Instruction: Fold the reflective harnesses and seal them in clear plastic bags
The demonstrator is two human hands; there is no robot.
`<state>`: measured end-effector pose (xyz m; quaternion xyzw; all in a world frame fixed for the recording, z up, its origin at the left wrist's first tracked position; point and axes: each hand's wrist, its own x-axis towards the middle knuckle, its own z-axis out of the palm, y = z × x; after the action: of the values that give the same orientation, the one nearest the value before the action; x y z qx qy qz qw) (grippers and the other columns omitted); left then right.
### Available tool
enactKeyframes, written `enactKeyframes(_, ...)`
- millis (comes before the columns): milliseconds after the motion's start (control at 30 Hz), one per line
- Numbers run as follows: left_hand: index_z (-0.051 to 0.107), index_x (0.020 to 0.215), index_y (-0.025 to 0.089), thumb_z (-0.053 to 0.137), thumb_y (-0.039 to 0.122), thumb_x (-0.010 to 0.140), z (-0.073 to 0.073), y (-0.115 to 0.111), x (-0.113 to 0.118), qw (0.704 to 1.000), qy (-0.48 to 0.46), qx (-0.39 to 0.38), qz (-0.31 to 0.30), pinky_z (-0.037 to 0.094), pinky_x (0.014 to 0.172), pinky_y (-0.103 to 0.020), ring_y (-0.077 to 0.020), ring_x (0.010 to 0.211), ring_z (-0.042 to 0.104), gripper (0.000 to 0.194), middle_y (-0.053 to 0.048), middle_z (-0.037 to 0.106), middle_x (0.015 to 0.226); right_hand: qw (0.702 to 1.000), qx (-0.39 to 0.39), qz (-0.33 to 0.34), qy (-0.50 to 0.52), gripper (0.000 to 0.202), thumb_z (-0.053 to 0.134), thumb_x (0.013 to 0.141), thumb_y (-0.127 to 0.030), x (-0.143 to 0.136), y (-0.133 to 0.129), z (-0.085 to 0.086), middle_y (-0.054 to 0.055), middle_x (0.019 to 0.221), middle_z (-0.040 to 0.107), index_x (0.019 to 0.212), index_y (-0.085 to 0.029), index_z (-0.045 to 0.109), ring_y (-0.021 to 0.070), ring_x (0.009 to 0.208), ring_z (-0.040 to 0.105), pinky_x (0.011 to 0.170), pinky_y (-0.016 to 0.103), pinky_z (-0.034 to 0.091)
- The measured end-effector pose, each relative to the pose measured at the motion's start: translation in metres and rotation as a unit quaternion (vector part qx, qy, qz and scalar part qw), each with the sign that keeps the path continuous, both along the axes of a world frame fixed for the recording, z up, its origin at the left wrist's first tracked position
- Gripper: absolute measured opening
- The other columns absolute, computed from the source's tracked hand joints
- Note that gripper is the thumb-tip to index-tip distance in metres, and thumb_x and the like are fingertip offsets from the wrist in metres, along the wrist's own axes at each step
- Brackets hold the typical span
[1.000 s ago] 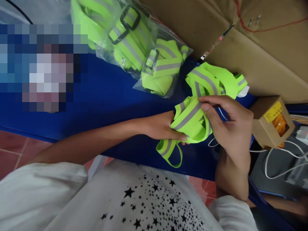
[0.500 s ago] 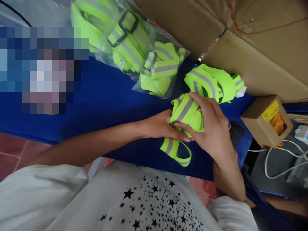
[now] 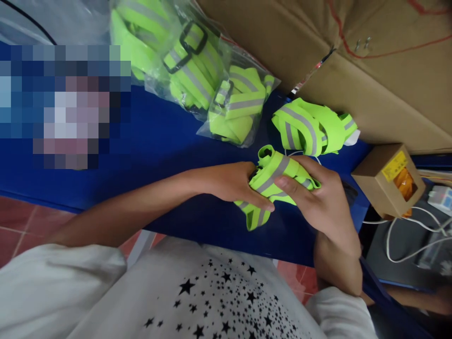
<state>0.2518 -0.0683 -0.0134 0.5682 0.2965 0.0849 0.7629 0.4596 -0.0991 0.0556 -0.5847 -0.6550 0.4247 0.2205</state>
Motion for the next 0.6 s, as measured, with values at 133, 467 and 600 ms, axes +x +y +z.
enactKeyframes(133, 0.072, 0.103, 0.016, 0.087, 0.068, 0.066, 0.010, -0.003, -0.001, 0.968, 0.103, 0.194, 0.118, 0.054, 0.065, -0.030, -0.0219, 0.071, 0.068, 0.066, -0.002, 0.069, 0.074, 0.996, -0.045, -0.038, 0.061, 0.025, 0.077, 0.089, -0.050, 0.004, 0.001, -0.005, -0.001, 0.082, 0.071, 0.099, -0.028, 0.076, 0.0164, 0.070, 0.062, 0.061, 0.029, 0.048)
enactKeyframes(467, 0.048, 0.153, 0.028, 0.086, 0.058, 0.076, 0.021, -0.006, -0.010, 0.850, 0.023, 0.526, 0.013, 0.040, 0.122, -0.047, -0.0339, 0.149, 0.044, 0.092, -0.015, 0.044, 0.163, 0.930, -0.265, -0.087, 0.238, 0.037, 0.078, 0.078, -0.060, -0.007, 0.010, -0.052, 0.000, 0.072, 0.069, 0.082, -0.024, 0.072, 0.0189, 0.069, 0.068, 0.057, 0.029, 0.055)
enactKeyframes(600, 0.037, 0.160, 0.022, 0.082, 0.063, 0.077, 0.030, -0.021, -0.009, 0.795, 0.123, 0.590, -0.070, 0.046, 0.114, -0.045, -0.0354, 0.142, 0.052, 0.104, -0.018, 0.040, 0.166, 0.902, -0.320, -0.117, 0.266, 0.036, 0.080, 0.076, -0.058, -0.010, -0.005, -0.061, 0.000, 0.077, 0.074, 0.089, -0.025, 0.075, 0.0176, 0.067, 0.069, 0.056, 0.029, 0.056)
